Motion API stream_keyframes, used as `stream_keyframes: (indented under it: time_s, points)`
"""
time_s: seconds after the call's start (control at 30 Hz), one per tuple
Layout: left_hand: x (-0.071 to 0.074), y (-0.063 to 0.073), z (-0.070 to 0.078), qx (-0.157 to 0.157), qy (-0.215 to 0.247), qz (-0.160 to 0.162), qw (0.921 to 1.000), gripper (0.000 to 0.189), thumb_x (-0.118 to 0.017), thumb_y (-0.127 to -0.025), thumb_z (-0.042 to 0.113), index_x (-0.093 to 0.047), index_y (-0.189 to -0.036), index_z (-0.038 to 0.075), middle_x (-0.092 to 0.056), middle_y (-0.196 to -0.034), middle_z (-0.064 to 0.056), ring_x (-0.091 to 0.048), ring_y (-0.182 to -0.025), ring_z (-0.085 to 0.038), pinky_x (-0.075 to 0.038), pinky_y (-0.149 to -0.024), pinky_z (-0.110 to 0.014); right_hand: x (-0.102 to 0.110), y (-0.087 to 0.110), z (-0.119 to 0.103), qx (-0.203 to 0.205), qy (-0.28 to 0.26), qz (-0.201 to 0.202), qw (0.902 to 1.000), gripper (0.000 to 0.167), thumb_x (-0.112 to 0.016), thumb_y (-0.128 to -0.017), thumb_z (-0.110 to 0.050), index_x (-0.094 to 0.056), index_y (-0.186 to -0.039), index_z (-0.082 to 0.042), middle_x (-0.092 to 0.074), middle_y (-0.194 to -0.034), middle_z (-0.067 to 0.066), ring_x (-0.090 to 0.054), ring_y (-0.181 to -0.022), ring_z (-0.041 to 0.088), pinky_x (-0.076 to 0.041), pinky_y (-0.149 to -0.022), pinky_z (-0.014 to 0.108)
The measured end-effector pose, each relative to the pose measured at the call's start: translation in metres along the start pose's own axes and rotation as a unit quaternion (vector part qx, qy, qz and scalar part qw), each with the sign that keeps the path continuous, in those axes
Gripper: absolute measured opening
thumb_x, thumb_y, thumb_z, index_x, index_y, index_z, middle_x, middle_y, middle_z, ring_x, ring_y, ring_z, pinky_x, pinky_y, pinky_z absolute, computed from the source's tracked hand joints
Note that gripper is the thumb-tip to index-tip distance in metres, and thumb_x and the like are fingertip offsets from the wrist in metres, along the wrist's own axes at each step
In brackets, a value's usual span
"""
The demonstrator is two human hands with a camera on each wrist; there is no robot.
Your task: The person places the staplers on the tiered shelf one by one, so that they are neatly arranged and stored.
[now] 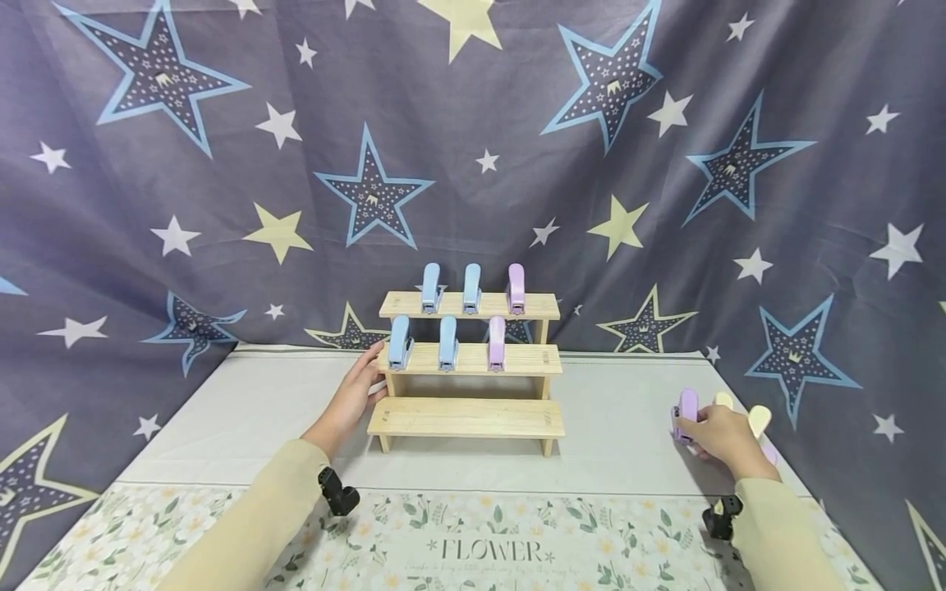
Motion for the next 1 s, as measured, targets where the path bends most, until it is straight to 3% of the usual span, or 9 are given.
stream_keyframes:
  time_s: [0.2, 0.47, 0.73, 1.0]
  points:
    - [0.001, 0.0, -0.001, -0.004, -0.005, 0.007, 1.0, 0.049, -0.025, -0.112, 0.025, -0.023, -0.161, 0.019, -0.03, -0.157, -0.02, -0.034, -0.139, -0.04, -0.032, -0.116, -0.053, -0.003, -0.001, -0.002, 0.008, -0.009, -0.01, 0.9999, 0.036, -0.06, -0.098, -0.03, -0.057, -0.085, 0.004, -0.059, -0.064, 0.003, -0.062, -0.058, 0.016, -0.052, -0.052, 0.03]
    - [0.0, 0.001, -0.001, -0.004, -0.005, 0.01, 0.9999, 0.049, -0.026, -0.112, 0.024, -0.023, -0.161, 0.018, -0.03, -0.157, -0.02, -0.034, -0.139, -0.04, -0.033, -0.116, -0.052, -0.003, -0.001, -0.01, 0.025, -0.015, 0.007, 0.9995, 0.039, -0.059, -0.098, -0.032, -0.057, -0.092, 0.007, -0.059, -0.061, 0.001, -0.062, -0.056, 0.016, -0.052, -0.051, 0.029]
    - [-0.001, 0.002, 0.001, -0.006, -0.006, 0.006, 0.9999, 0.05, -0.026, -0.112, 0.026, -0.021, -0.161, 0.017, -0.029, -0.157, -0.021, -0.033, -0.139, -0.041, -0.03, -0.117, -0.055, 0.006, 0.004, -0.042, 0.069, 0.004, 0.032, 0.9971, 0.042, -0.057, -0.1, -0.038, -0.057, -0.095, 0.004, -0.062, -0.067, 0.001, -0.062, -0.055, 0.016, -0.047, -0.055, 0.031]
    - [0.0, 0.0, 0.0, -0.003, 0.003, 0.01, 0.9999, 0.049, -0.026, -0.112, 0.023, -0.022, -0.161, 0.017, -0.029, -0.157, -0.021, -0.034, -0.139, -0.04, -0.031, -0.116, -0.055, 0.016, 0.01, -0.089, 0.119, -0.009, 0.06, 0.9911, 0.039, -0.061, -0.097, -0.037, -0.056, -0.102, 0.001, -0.062, -0.071, 0.001, -0.061, -0.056, 0.014, -0.047, -0.054, 0.031]
Point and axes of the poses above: each hand's wrist, its own y-axis away from the middle knuckle, its own x-axis out of the back of the hand, z = x × y, the point moved 7 cm from there along -y, towards the middle knuckle
